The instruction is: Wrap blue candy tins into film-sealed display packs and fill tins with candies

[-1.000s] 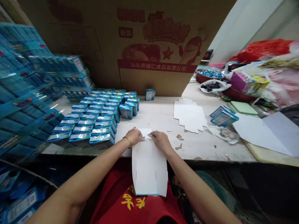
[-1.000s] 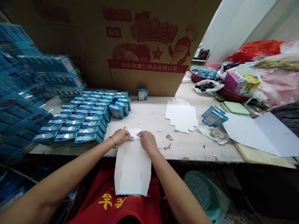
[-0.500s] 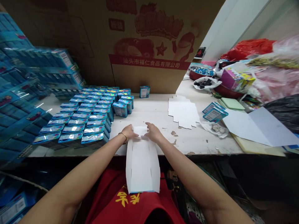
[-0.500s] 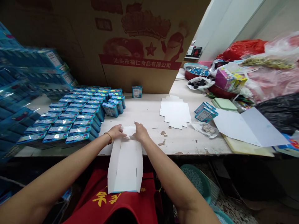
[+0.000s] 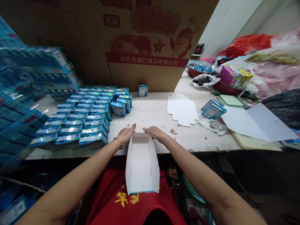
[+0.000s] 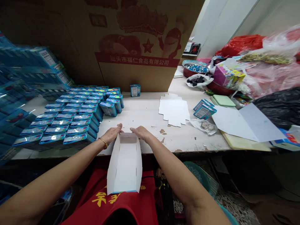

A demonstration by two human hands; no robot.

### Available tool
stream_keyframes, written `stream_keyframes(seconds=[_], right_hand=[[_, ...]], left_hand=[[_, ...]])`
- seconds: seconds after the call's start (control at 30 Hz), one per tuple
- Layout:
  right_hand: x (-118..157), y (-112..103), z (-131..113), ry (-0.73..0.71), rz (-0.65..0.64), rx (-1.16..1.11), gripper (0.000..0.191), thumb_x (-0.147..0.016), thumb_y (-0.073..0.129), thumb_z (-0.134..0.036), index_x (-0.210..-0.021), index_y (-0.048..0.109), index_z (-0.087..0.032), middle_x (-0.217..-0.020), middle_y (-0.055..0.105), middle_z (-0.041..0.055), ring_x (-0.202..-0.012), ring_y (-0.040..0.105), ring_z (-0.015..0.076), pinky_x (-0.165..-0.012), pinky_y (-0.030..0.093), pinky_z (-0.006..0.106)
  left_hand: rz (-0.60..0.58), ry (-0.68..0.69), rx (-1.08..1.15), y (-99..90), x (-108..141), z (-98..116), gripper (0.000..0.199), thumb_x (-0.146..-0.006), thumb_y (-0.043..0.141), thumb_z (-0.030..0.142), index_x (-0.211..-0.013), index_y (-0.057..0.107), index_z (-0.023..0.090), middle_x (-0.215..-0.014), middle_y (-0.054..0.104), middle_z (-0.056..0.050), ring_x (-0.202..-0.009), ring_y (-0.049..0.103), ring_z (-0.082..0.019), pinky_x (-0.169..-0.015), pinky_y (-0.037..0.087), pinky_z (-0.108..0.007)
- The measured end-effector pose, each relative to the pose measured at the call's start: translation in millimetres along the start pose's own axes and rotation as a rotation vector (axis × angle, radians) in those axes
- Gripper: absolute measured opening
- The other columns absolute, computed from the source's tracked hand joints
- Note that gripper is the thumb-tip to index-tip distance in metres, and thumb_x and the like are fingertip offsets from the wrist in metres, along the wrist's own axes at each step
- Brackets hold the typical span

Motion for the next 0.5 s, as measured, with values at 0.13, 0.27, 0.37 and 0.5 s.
stream_keyframes(seconds=[0.13, 0.27, 0.37, 0.5], right_hand=[[-6.8, 0.4, -22.5, -0.193, -0.240, 0.444, 0.031, -0.074, 0.056, -0.036, -0.098, 0.065, -0.019, -0.088, 0.067, 0.0026, -0.075, 0.058, 0.0139, -0.062, 0.042, 0.020], [-20.5, 20.5, -52.7, -0.191, -0.177, 0.697, 0.029, -0.063, 0.064, -0.019, -0.092, 0.066, -0.013, -0.095, 0.065, 0.0136, -0.091, 0.059, 0.0256, -0.075, 0.044, 0.032], [-29.3, 35.2, -63.3, -0.188, -0.131, 0.731, 0.030, -0.065, 0.061, -0.013, -0.095, 0.065, -0.014, -0.106, 0.062, 0.0145, -0.104, 0.054, 0.0269, -0.085, 0.041, 0.036], [-28.5, 16.3, -41.4, -0.096, -0.096, 0.734, 0.027, -0.065, 0.060, -0.009, -0.092, 0.065, -0.010, -0.103, 0.063, 0.0167, -0.100, 0.056, 0.0276, -0.084, 0.043, 0.037]], left_hand=[[0.010, 0.012, 0.001, 0.3, 9.7, 5.0, 0.062, -0.080, 0.022, 0.058, -0.071, 0.065, 0.015, -0.080, 0.067, -0.008, -0.082, 0.059, -0.021, -0.072, 0.041, -0.029], [0.029, 0.039, -0.085, 6.2, 10.8, 2.3, 0.037, -0.075, 0.043, 0.048, -0.080, 0.061, 0.017, -0.069, 0.062, -0.002, -0.071, 0.057, -0.019, -0.063, 0.041, -0.027], [0.019, -0.015, -0.037, 7.1, 16.3, -2.0, 0.032, -0.074, 0.047, 0.037, -0.097, 0.054, 0.015, -0.074, 0.063, -0.003, -0.069, 0.058, -0.018, -0.062, 0.043, -0.028], [0.107, 0.202, -0.060, -3.2, 66.2, 14.7, 0.043, -0.076, 0.049, 0.034, -0.115, 0.044, 0.017, -0.111, 0.058, -0.010, -0.100, 0.055, -0.022, -0.085, 0.043, -0.035]])
Point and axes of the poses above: each hand's wrist, its own x-axis away from the middle knuckle, its own y-axis out of the palm, z = x × y, the point moved 3 cm from there along -x, towards the middle knuckle
